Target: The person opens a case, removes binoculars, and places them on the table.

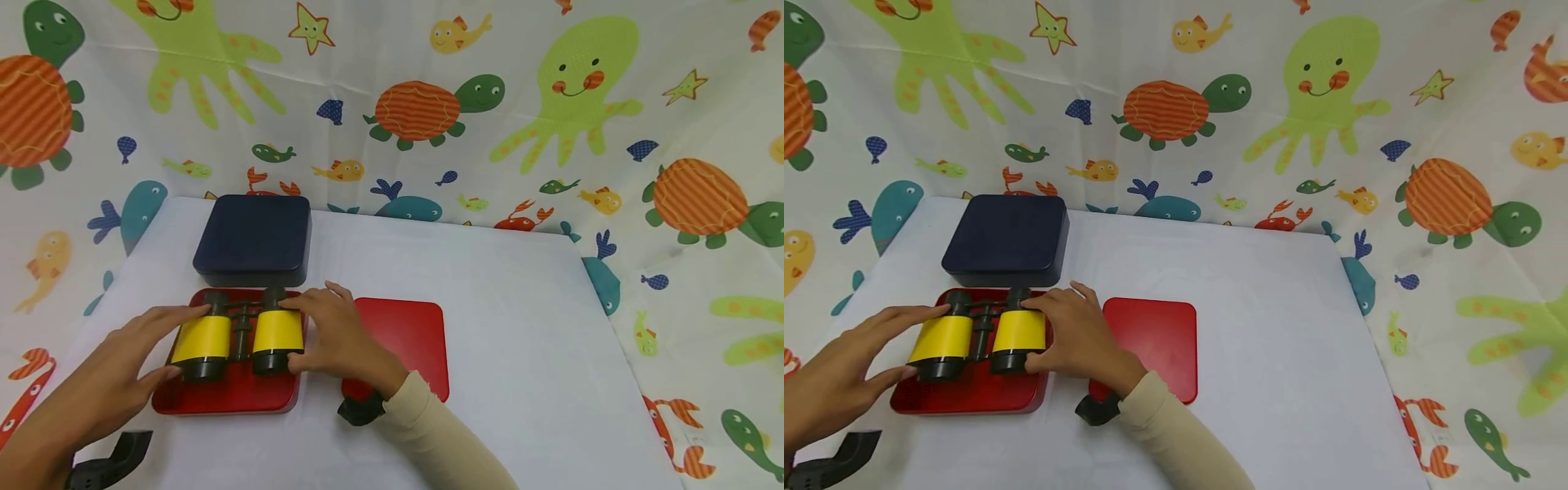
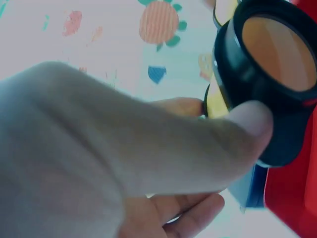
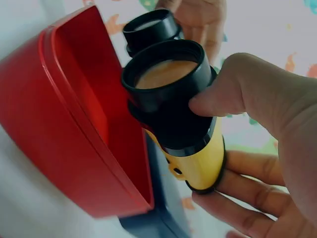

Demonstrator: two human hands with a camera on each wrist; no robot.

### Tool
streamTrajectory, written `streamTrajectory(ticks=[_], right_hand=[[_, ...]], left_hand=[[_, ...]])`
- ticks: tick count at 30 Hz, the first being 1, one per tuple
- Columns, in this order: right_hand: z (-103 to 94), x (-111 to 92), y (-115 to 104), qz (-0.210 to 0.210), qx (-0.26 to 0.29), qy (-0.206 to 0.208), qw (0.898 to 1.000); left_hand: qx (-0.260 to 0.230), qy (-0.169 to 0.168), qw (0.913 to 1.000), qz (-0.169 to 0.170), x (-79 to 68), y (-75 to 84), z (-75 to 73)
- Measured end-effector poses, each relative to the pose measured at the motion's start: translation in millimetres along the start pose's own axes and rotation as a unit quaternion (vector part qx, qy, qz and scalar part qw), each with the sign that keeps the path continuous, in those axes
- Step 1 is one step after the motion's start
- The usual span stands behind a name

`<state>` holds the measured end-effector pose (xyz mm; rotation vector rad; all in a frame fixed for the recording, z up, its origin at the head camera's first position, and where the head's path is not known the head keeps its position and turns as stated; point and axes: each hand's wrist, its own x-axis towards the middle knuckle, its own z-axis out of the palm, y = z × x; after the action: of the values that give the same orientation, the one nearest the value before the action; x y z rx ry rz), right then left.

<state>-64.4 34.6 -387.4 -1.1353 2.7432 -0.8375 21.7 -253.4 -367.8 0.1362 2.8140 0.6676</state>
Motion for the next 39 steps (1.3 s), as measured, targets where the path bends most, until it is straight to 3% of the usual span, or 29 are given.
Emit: streamTrajectory(ticks=[5,9,18,23,28,34,39], right_hand=[[-23.0,-23,15,0.019,0.081,0.002,0.997],[-37.4,-45,32,0.042,0.11,-0.002,0.993],[-58.1,-91,73,0.064,0.142,0.023,0.987],[-68.1,-117,96,0.091,0.173,0.021,0.98],[-81.7,-149,119,0.114,0.171,0.029,0.978],[-92.3,-175,141,0.125,0.161,0.034,0.978],[-99.9,-196,160,0.143,0.146,0.034,0.978]], left_hand=[[-0.03,-0.006,0.9984,0.048,5.8,23.7,-2.0],[-0.072,-0.008,0.9934,0.089,15.0,44.0,3.9],[-0.085,0.003,0.9833,0.16,40.9,84.6,34.9],[-0.091,-0.008,0.976,0.198,57.3,103.5,52.4],[-0.103,-0.026,0.9645,0.242,75.8,131.2,70.2],[-0.13,-0.025,0.9514,0.278,91.6,157.0,91.8],[-0.142,-0.031,0.9476,0.284,104.4,177.7,111.9]])
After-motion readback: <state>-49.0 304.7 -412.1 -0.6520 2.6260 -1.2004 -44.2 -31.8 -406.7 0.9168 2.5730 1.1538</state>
